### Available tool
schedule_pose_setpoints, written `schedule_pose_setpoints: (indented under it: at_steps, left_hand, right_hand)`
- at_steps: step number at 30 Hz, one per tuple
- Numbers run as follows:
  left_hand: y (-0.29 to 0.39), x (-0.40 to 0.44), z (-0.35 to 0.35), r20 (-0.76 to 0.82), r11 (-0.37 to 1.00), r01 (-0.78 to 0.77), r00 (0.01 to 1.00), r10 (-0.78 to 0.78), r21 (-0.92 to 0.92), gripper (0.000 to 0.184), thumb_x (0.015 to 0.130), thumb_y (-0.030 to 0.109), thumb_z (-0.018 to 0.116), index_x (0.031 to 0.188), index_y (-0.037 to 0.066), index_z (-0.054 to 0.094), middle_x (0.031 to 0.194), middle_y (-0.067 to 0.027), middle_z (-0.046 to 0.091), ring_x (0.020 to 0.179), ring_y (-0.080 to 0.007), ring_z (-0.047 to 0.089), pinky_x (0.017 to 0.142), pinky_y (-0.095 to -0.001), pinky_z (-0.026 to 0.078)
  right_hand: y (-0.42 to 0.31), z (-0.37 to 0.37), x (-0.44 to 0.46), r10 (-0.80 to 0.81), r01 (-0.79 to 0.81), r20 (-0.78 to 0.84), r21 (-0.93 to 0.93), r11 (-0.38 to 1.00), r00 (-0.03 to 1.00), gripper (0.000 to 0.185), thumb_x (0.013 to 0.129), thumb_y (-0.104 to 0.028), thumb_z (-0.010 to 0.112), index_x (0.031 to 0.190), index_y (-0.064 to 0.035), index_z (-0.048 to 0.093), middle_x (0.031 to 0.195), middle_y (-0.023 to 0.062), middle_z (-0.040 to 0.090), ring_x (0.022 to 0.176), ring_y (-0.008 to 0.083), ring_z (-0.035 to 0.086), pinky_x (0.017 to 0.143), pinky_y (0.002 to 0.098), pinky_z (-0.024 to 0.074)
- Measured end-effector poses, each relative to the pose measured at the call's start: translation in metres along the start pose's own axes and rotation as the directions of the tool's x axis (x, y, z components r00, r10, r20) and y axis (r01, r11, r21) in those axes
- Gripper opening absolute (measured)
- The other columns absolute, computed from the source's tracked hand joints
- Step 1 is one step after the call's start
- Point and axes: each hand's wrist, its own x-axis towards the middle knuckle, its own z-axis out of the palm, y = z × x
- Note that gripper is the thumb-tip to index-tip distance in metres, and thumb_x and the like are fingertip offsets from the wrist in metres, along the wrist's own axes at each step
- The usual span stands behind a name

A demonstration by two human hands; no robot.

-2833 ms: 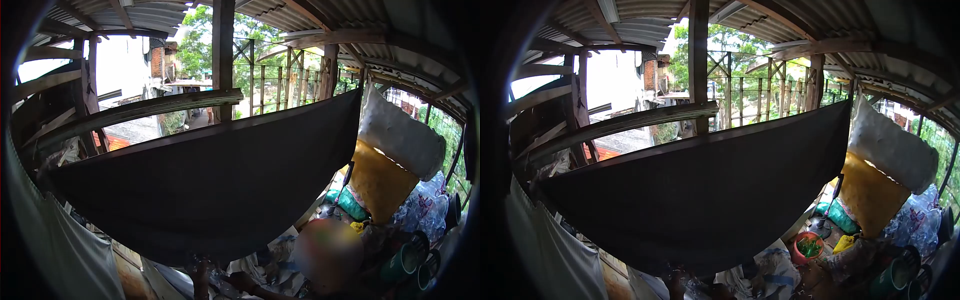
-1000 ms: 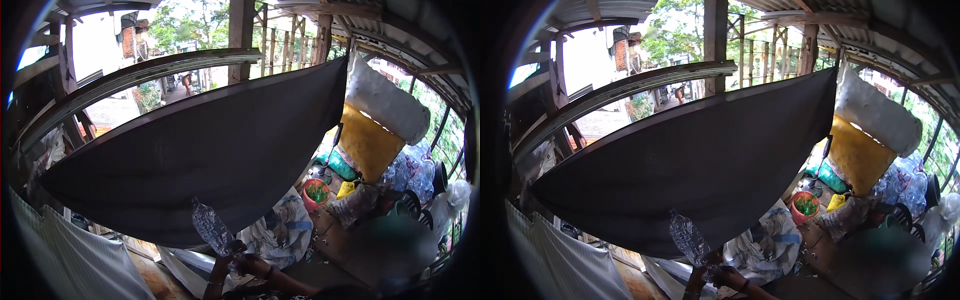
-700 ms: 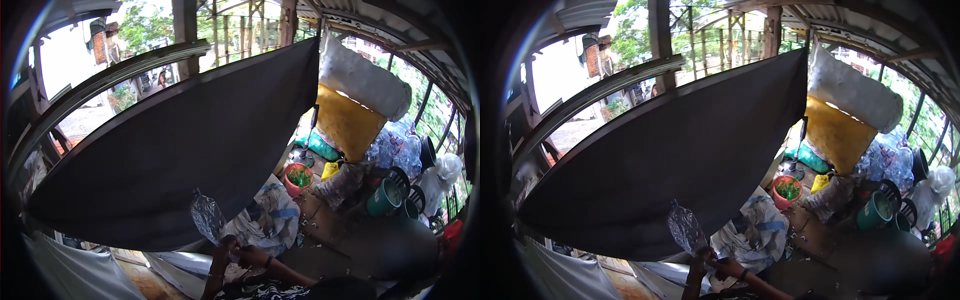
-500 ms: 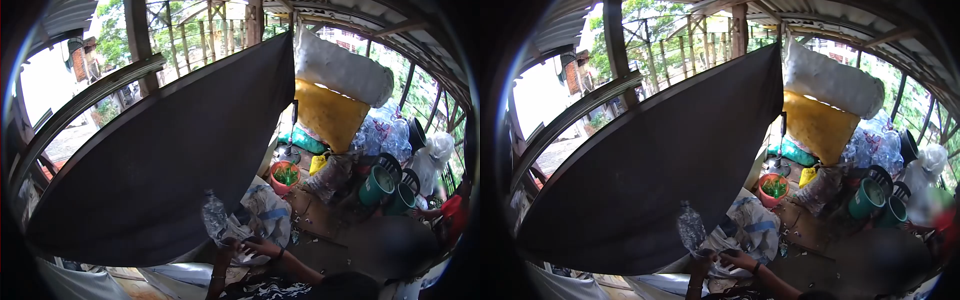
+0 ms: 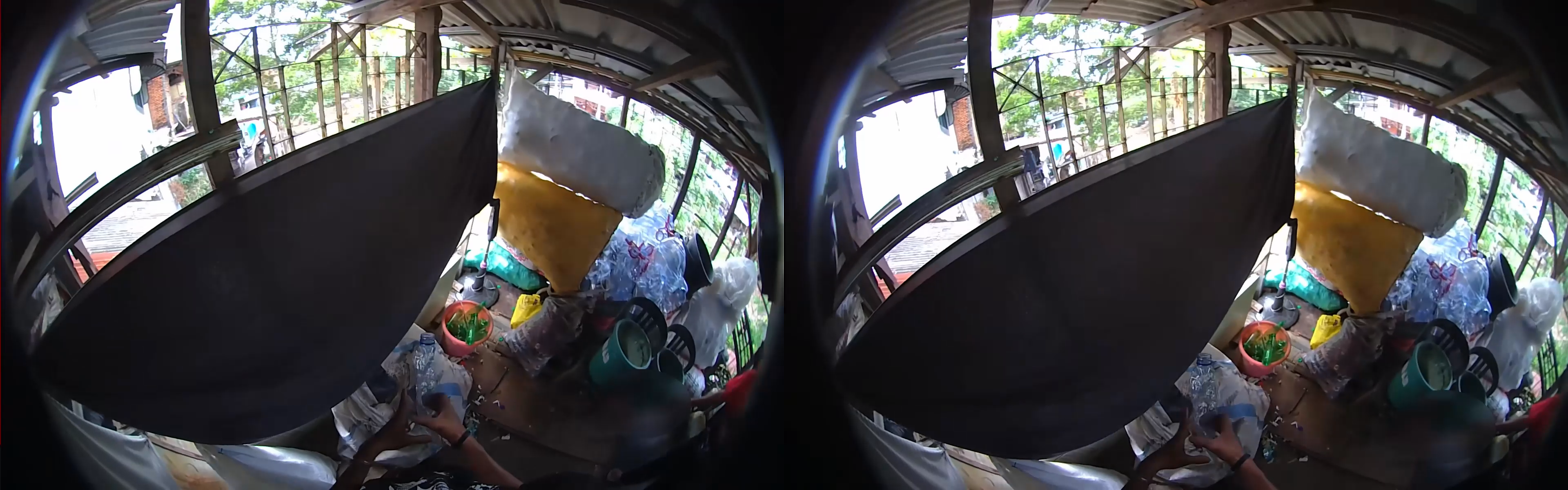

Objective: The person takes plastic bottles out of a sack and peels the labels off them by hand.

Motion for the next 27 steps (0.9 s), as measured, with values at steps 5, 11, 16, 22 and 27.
schedule_pose_setpoints:
  at_steps: [5,11,16,22,27]
  left_hand:
    - [-0.060,-0.015,-0.023,-0.170,0.646,0.055,0.945,-0.280,-0.762,0.091,0.082,0.007,0.067,0.150,0.008,0.006,0.142,-0.0151,0.032,0.128,-0.0271,0.042,0.102,-0.0363,0.040]
    - [-0.071,-0.036,-0.017,-0.470,0.678,0.093,0.653,-0.595,-0.729,0.072,0.083,0.003,0.064,0.143,0.006,0.024,0.120,-0.0109,0.051,0.102,-0.0202,0.058,0.091,-0.0328,0.048]
    - [0.009,-0.023,-0.009,-0.770,0.724,-0.299,0.404,-0.494,-0.622,0.054,0.081,0.005,0.066,0.130,0.005,0.041,0.097,-0.0068,0.063,0.074,-0.0158,0.063,0.074,-0.0290,0.051]
    - [-0.021,-0.042,-0.013,-0.791,0.819,-0.121,0.369,-0.488,-0.561,0.023,0.086,0.016,0.066,0.102,0.001,0.060,0.086,-0.0061,0.066,0.080,-0.0144,0.064,0.071,-0.0288,0.050]
    - [-0.010,-0.052,-0.022,-0.699,0.715,-0.208,0.506,-0.506,-0.668,0.030,0.087,0.014,0.064,0.110,-0.003,0.058,0.100,-0.0110,0.066,0.087,-0.0178,0.065,0.080,-0.0284,0.051]
  right_hand:
    - [-0.007,-0.027,0.036,-0.126,0.170,0.365,-0.090,0.981,0.922,0.074,0.070,-0.049,0.078,0.119,-0.0009,0.051,0.114,0.0135,0.059,0.106,0.0258,0.057,0.094,0.0366,0.0429]
    - [-0.004,0.020,0.084,-0.081,0.564,0.835,-0.293,0.772,0.545,0.070,0.076,-0.058,0.067,0.117,-0.0034,0.056,0.117,0.0134,0.061,0.107,0.0291,0.058,0.094,0.0380,0.0443]
    - [0.013,0.060,0.088,-0.158,0.594,0.870,-0.177,0.785,0.468,0.070,0.077,-0.058,0.067,0.121,-0.0049,0.056,0.118,0.0139,0.060,0.109,0.0300,0.058,0.093,0.0387,0.0456]
    - [-0.019,0.065,0.081,-0.051,0.488,0.912,-0.169,0.856,0.406,0.067,0.078,-0.056,0.066,0.120,-0.0047,0.057,0.117,0.0140,0.061,0.108,0.0305,0.059,0.092,0.0399,0.0458]
    - [-0.014,0.078,0.080,-0.129,0.548,0.925,-0.095,0.831,0.357,0.055,0.083,-0.049,0.064,0.107,-0.0003,0.064,0.105,0.0163,0.065,0.099,0.0300,0.063,0.085,0.0386,0.0481]
